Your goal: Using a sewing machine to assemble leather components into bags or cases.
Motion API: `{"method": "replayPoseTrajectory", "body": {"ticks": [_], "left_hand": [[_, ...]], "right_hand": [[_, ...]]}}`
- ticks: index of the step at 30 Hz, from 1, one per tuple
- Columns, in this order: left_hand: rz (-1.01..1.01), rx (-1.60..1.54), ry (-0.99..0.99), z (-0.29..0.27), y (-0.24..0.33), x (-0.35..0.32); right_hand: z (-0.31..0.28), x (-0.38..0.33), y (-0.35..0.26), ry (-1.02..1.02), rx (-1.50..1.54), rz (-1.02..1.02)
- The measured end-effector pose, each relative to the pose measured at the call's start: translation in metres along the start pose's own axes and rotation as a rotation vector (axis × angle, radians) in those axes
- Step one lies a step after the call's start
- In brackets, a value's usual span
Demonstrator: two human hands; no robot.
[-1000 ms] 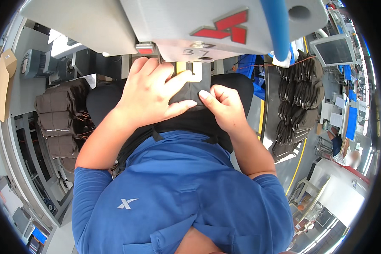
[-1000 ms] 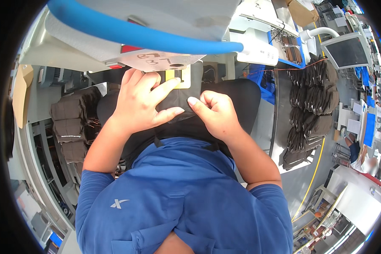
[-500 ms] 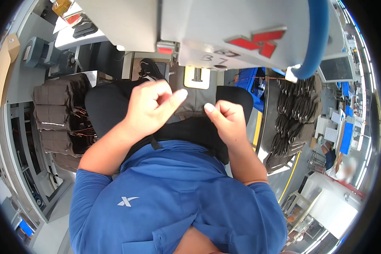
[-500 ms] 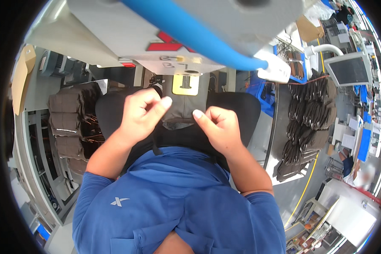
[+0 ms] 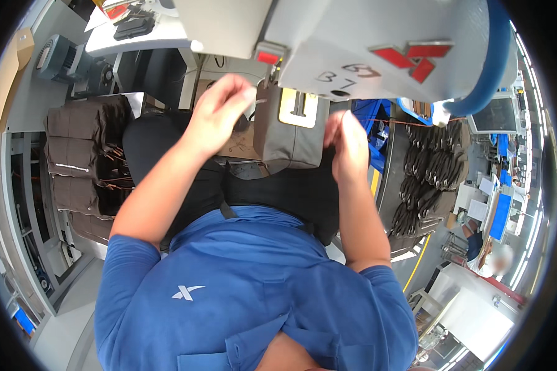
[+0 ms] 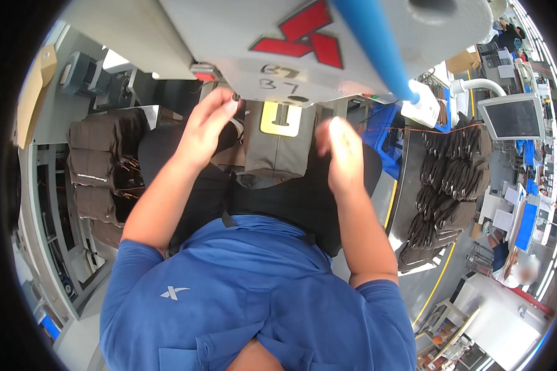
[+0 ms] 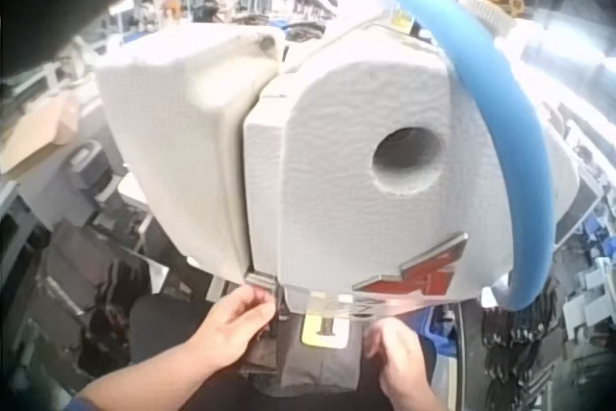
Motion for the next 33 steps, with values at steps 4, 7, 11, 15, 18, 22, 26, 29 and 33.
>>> {"method": "replayPoseTrajectory", "body": {"ticks": [4,7,11,15,18,22,26,29,33], "left_hand": [[-0.083,-0.249,-0.025,0.020,-0.052,0.016],[-0.293,-0.352,-0.042,0.027,-0.096,-0.004],[-0.462,-0.779,-0.229,0.057,-0.100,-0.073],[-0.504,-1.168,-0.328,0.070,-0.058,-0.116],[0.028,-1.196,-0.503,0.051,0.029,-0.085],[0.252,-0.764,-0.502,0.035,0.068,-0.035],[0.375,-0.633,-0.442,0.034,0.077,-0.018],[0.558,-0.257,-0.498,0.030,0.100,-0.018],[0.927,0.512,-0.435,0.045,0.106,-0.029]], "right_hand": [[0.001,0.059,0.052,-0.111,0.347,0.186],[0.030,0.049,0.077,-0.222,0.670,0.475],[0.038,-0.009,0.093,0.020,0.667,0.604],[0.046,-0.067,0.047,-0.606,1.163,0.476],[-0.003,-0.080,0.037,-0.293,0.799,0.320],[0.015,-0.063,-0.079,-0.378,0.342,-0.399],[0.044,-0.074,-0.086,-0.673,0.942,-0.309],[0.058,-0.075,-0.090,-0.425,0.403,-0.603],[0.082,-0.088,-0.093,0.026,-0.653,-0.632]]}}
Point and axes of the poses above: each hand's wrist, its own x-axis towards the middle knuckle, its own z-axis out of the palm, y = z × x, the point moved 9 cm from there along x, towards the middle knuckle, and after that the axes turned 15 degrees about z, right-handed, at the moved point
